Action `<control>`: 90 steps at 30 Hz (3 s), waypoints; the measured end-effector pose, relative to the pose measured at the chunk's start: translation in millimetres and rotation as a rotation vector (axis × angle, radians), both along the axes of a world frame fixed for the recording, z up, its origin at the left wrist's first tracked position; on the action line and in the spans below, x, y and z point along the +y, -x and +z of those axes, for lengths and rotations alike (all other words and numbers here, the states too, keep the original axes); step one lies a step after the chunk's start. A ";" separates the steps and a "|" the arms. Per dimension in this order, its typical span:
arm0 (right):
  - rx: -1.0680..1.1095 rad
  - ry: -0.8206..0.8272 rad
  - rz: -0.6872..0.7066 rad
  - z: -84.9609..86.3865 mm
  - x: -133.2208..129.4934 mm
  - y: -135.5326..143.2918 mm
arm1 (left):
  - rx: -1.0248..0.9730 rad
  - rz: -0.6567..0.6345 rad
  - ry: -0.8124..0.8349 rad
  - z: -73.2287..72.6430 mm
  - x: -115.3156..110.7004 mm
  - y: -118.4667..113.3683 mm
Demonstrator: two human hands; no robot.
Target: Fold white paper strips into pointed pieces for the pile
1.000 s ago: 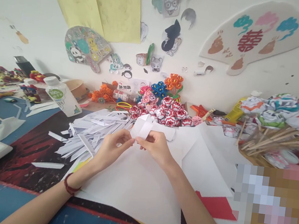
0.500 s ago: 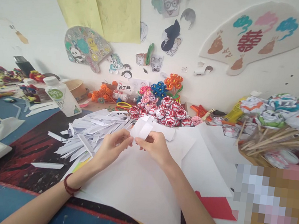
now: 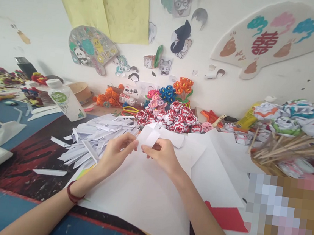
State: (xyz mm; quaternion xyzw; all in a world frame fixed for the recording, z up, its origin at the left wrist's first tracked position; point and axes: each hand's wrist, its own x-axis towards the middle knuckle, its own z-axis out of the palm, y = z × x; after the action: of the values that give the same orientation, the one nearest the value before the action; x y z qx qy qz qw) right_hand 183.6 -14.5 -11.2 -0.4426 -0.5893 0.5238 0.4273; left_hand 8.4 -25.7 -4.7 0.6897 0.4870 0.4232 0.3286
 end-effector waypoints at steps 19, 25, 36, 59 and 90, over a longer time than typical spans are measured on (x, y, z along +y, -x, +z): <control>-0.092 0.012 -0.076 -16.7 19.6 -22.3 | 0.529 -0.011 -0.223 -11.8 11.8 9.8; -0.076 0.036 -0.081 -23.1 22.3 -21.6 | 0.481 -0.062 -0.146 -13.4 16.0 14.9; -0.701 -0.314 -0.003 -31.3 22.4 -25.9 | 0.711 -0.100 -0.215 -21.7 19.0 12.6; -0.753 -0.284 0.018 -31.4 21.3 -24.3 | 0.651 -0.199 -0.311 -31.9 28.7 13.4; -0.854 -0.431 -0.008 -27.3 17.7 -23.1 | 0.624 -0.193 -0.360 -35.6 27.2 13.8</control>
State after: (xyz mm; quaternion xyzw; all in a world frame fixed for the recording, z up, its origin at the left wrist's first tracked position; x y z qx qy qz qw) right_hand 206.8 3.2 -38.4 -0.5218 -0.8056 0.1592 0.2310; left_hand -5.4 1.6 -40.3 0.8750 0.4144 0.2384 0.0762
